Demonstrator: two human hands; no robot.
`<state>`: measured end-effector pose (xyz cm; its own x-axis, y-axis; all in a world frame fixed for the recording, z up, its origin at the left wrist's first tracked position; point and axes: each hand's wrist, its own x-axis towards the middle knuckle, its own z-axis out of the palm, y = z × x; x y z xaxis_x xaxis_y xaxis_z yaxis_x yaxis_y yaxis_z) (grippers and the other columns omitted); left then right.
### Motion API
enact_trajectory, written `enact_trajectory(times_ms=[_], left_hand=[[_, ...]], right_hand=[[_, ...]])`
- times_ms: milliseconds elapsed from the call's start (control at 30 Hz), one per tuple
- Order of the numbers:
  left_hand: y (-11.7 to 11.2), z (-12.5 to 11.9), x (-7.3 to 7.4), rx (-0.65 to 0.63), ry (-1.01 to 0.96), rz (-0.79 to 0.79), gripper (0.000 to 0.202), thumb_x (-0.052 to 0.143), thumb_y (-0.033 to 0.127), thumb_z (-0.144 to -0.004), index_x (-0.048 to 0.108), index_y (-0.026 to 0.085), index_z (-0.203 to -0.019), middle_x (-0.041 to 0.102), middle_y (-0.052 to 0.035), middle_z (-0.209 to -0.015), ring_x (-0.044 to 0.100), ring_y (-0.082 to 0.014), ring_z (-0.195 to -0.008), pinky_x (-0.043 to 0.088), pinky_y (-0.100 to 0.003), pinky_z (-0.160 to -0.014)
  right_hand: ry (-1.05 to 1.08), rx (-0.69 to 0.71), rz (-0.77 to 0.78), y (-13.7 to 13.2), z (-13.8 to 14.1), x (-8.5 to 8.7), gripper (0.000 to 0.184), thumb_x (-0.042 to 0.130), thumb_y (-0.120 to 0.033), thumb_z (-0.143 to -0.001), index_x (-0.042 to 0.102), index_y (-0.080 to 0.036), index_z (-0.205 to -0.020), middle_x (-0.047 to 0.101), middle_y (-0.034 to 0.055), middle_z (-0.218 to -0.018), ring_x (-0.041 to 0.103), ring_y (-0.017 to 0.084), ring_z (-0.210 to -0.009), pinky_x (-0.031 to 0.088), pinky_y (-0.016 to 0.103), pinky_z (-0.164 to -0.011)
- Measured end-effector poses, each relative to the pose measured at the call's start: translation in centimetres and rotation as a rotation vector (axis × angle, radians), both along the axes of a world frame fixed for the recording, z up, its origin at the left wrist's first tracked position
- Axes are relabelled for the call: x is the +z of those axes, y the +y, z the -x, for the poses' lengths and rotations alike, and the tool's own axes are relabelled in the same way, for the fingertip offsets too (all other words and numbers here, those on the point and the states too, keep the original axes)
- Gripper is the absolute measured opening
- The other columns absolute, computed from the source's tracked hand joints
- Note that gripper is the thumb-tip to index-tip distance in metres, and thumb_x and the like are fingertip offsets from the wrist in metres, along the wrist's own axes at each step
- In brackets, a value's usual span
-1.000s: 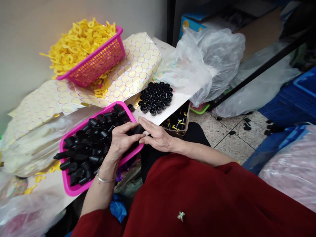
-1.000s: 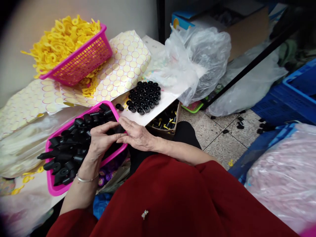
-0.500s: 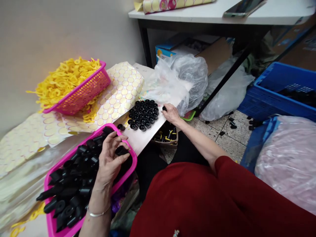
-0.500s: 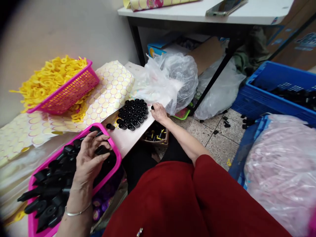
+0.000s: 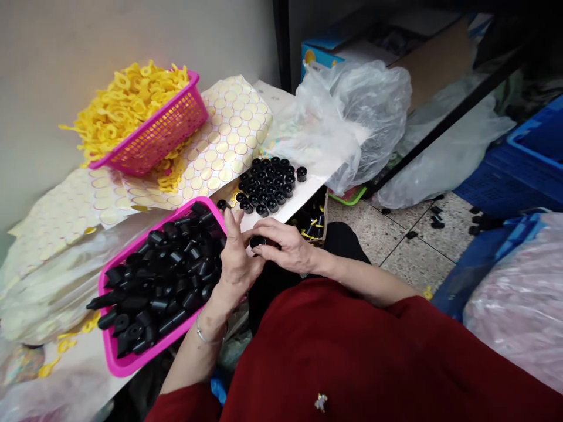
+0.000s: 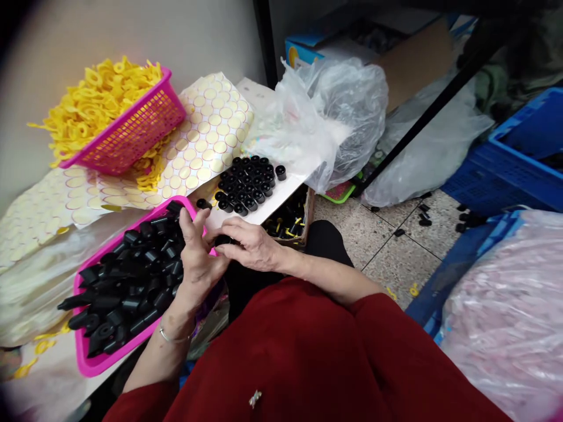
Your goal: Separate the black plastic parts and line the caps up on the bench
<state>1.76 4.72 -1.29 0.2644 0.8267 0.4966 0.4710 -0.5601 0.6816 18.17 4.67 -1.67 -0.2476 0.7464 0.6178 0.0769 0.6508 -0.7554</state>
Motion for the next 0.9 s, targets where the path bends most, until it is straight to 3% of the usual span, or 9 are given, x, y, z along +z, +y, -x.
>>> enact_trajectory(times_ms=[133, 233, 367, 467, 567, 667, 800, 900], left_hand=[[-0.8, -0.4, -1.4, 0.009, 0.144, -0.003, 0.110, 0.073, 0.049, -0.077, 0.001, 0.028, -0.157, 0.047, -0.0218, -0.144, 0.071, -0.0199, -0.086, 0.060, -0.026, -0.065], [-0.8, -0.5, -2.0, 0.005, 0.192, -0.081, 0.107, 0.069, 0.052, -0.080, -0.002, 0.026, -0.157, 0.047, -0.0238, -0.144, 0.071, -0.0220, -0.091, 0.061, -0.028, -0.069], [-0.6, -0.4, -2.3, -0.020, 0.134, -0.142, 0.098, 0.063, 0.051, -0.086, -0.001, 0.026, -0.156, 0.044, -0.0238, -0.147, 0.071, -0.0186, -0.089, 0.061, -0.027, -0.072], [-0.5, -0.5, -2.3, -0.030, 0.076, -0.132, 0.099, 0.065, 0.055, -0.083, 0.004, 0.028, -0.156, 0.041, -0.0225, -0.149, 0.071, -0.0181, -0.090, 0.062, -0.028, -0.074], [-0.4, -0.3, -1.8, -0.059, 0.062, -0.089, 0.104, 0.069, 0.059, -0.077, 0.008, 0.029, -0.155, 0.040, -0.0210, -0.149, 0.070, -0.0188, -0.092, 0.062, -0.029, -0.074], [-0.4, 0.6, -0.3, 0.017, 0.103, -0.033, 0.103, 0.077, 0.058, -0.069, 0.024, 0.025, -0.152, 0.048, -0.0185, -0.142, 0.067, -0.0215, -0.097, 0.061, -0.032, -0.078], [-0.9, 3.2, 2.0, 0.187, 0.186, -0.072, 0.056, 0.082, 0.045, -0.068, 0.064, 0.020, -0.115, 0.064, -0.0105, -0.117, 0.065, -0.0241, -0.102, 0.056, -0.038, -0.089], [-1.4, 5.1, 2.5, 0.262, 0.182, -0.021, 0.031, 0.080, 0.039, -0.072, 0.069, 0.019, -0.093, 0.068, -0.0065, -0.104, 0.066, -0.0217, -0.095, 0.055, -0.036, -0.088]], right_hand=[[-0.105, 0.031, -0.058, -0.8, -0.4, -0.8, 0.021, 0.053, -0.027, -0.095, 0.059, -0.015, -0.111, 0.065, 0.0106, -0.098, 0.064, 0.018, -0.094, 0.055, 0.031, -0.084], [-0.141, 0.037, -0.034, -0.7, -1.1, -1.4, 0.023, 0.053, -0.025, -0.095, 0.057, -0.016, -0.116, 0.064, 0.0123, -0.105, 0.063, 0.020, -0.101, 0.054, 0.033, -0.088], [-0.062, -0.018, 0.068, -0.8, -0.9, -1.5, 0.023, 0.061, -0.025, -0.090, 0.060, -0.019, -0.111, 0.065, 0.0083, -0.100, 0.064, 0.018, -0.094, 0.055, 0.034, -0.085], [0.011, 0.005, 0.153, -0.9, -0.5, -1.7, 0.026, 0.066, -0.028, -0.085, 0.062, -0.018, -0.108, 0.066, 0.0093, -0.106, 0.063, 0.019, -0.100, 0.054, 0.037, -0.090], [0.176, 0.043, 0.348, -1.0, -0.3, -2.1, 0.029, 0.072, -0.031, -0.078, 0.065, -0.018, -0.104, 0.064, 0.0097, -0.115, 0.063, 0.020, -0.106, 0.053, 0.038, -0.095], [0.458, 0.130, 0.648, -0.8, -0.6, -2.4, 0.035, 0.081, -0.032, -0.070, 0.068, -0.019, -0.099, 0.068, 0.0058, -0.106, 0.066, 0.017, -0.096, 0.056, 0.034, -0.089], [0.783, 0.302, 0.967, -0.4, -1.5, -2.4, 0.041, 0.088, -0.028, -0.059, 0.070, -0.019, -0.096, 0.073, 0.0007, -0.090, 0.068, 0.013, -0.082, 0.059, 0.029, -0.078], [0.889, 0.395, 1.078, -0.3, -2.0, -2.4, 0.045, 0.090, -0.027, -0.058, 0.071, -0.019, -0.099, 0.074, 0.0012, -0.088, 0.070, 0.014, -0.080, 0.061, 0.028, -0.073]])
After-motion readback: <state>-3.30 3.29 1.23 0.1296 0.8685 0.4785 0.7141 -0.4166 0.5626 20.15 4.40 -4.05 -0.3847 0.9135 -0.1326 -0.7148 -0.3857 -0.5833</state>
